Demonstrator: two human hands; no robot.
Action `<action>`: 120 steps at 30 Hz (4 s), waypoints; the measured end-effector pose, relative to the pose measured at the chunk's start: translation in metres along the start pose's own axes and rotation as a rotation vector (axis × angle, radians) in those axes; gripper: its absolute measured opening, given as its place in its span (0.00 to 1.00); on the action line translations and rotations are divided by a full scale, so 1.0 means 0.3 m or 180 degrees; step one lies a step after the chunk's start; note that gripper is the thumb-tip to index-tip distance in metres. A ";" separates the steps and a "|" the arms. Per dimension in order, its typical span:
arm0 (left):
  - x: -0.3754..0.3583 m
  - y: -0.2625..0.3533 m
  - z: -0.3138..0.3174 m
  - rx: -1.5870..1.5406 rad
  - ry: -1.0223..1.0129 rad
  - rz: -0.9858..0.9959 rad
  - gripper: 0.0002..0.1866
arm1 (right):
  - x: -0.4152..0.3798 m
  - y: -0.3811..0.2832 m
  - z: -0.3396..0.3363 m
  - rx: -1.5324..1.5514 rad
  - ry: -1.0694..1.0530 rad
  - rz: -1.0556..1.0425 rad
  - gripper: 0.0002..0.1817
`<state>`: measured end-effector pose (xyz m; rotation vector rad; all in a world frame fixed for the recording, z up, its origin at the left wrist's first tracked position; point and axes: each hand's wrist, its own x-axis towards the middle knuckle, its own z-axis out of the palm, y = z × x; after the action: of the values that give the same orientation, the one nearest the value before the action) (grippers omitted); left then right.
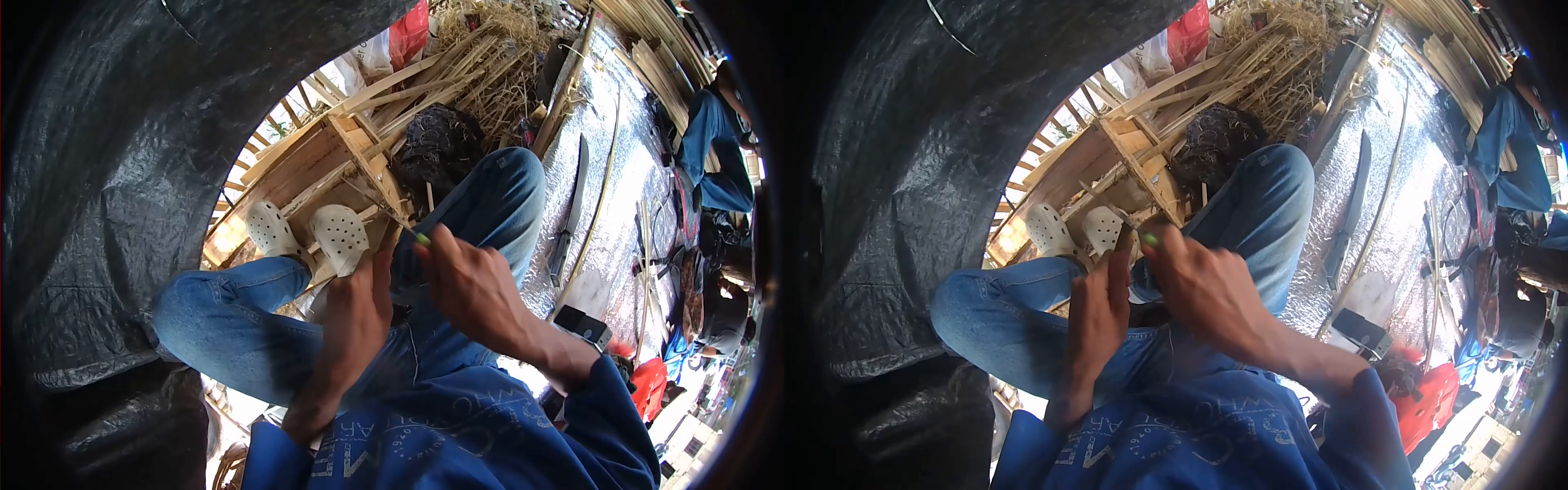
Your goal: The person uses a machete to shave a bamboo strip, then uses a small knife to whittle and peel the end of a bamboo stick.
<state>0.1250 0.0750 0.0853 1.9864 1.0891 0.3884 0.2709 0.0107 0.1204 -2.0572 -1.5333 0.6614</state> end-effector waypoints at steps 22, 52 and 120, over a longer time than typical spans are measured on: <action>0.000 0.051 -0.101 -0.3175 -0.1670 -0.1593 0.23 | 0.074 0.153 0.073 0.1908 -0.0220 -0.0528 0.16; 0.001 0.051 -0.100 -0.2831 -0.1320 -0.1360 0.21 | 0.081 0.201 0.121 0.1300 0.0794 0.0746 0.15; -0.059 0.087 -0.053 -0.2423 -0.1253 -0.0588 0.19 | 0.224 0.307 0.256 0.0781 -0.0095 -0.2098 0.04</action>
<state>0.1197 0.0612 0.1176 1.2073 0.7131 0.2444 0.3060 0.0597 -0.0032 -1.2534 -1.8927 0.5774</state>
